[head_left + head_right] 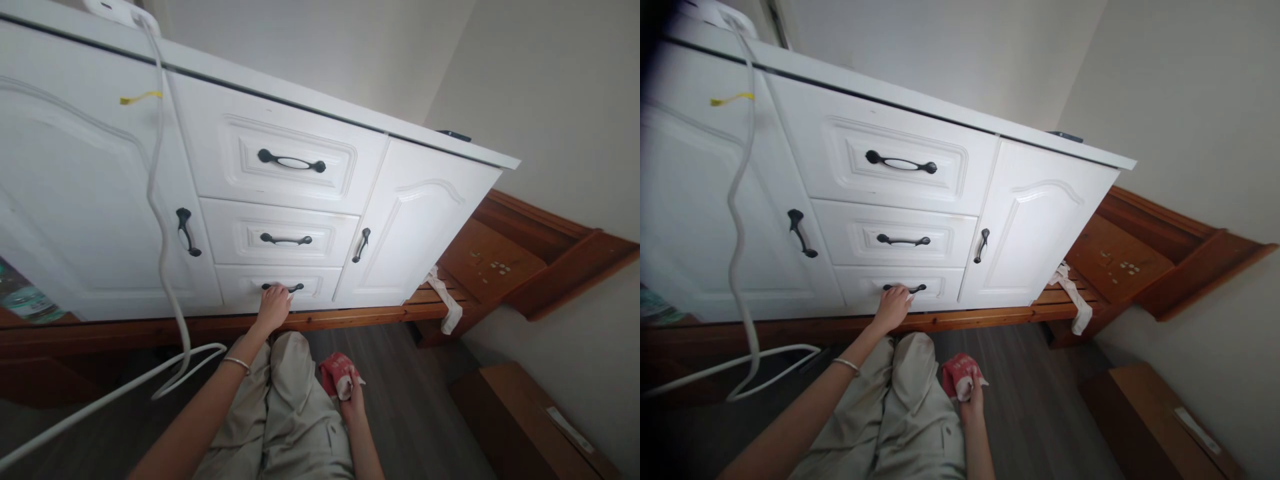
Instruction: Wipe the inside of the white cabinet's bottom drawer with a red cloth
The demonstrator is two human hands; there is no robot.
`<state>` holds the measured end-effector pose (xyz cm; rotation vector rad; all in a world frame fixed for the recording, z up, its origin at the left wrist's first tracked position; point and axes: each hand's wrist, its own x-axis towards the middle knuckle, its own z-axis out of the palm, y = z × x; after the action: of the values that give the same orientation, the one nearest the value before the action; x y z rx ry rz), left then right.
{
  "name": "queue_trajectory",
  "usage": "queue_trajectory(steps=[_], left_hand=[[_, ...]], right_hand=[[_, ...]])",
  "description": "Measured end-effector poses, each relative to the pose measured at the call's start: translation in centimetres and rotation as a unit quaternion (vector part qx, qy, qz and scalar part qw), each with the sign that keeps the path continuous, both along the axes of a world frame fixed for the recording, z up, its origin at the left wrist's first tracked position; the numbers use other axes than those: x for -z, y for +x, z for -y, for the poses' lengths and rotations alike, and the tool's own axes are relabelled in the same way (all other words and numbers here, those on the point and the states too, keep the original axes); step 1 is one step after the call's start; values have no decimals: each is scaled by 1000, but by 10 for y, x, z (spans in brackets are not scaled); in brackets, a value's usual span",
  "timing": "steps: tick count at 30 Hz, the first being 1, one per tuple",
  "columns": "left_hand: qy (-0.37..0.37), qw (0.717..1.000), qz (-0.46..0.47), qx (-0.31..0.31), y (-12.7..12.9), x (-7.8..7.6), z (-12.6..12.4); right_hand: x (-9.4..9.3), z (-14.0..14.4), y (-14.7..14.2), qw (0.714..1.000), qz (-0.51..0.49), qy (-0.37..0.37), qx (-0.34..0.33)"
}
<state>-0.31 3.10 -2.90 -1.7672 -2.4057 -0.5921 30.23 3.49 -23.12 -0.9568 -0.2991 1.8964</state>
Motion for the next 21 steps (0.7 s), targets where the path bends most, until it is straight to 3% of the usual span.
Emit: queue_trajectory(steps=[3, 9, 16, 21], left_hand=[[14, 1000, 6, -17, 3, 5, 0], [36, 999, 21, -22, 7, 4, 2], [44, 998, 36, -29, 11, 2, 5], [38, 997, 50, -36, 13, 1, 4]], right_hand=[[0, -5, 4, 999, -7, -44, 30], [-10, -19, 12, 999, 3, -20, 42], [-36, -24, 15, 999, -13, -34, -26], [-40, -27, 22, 999, -7, -24, 26]])
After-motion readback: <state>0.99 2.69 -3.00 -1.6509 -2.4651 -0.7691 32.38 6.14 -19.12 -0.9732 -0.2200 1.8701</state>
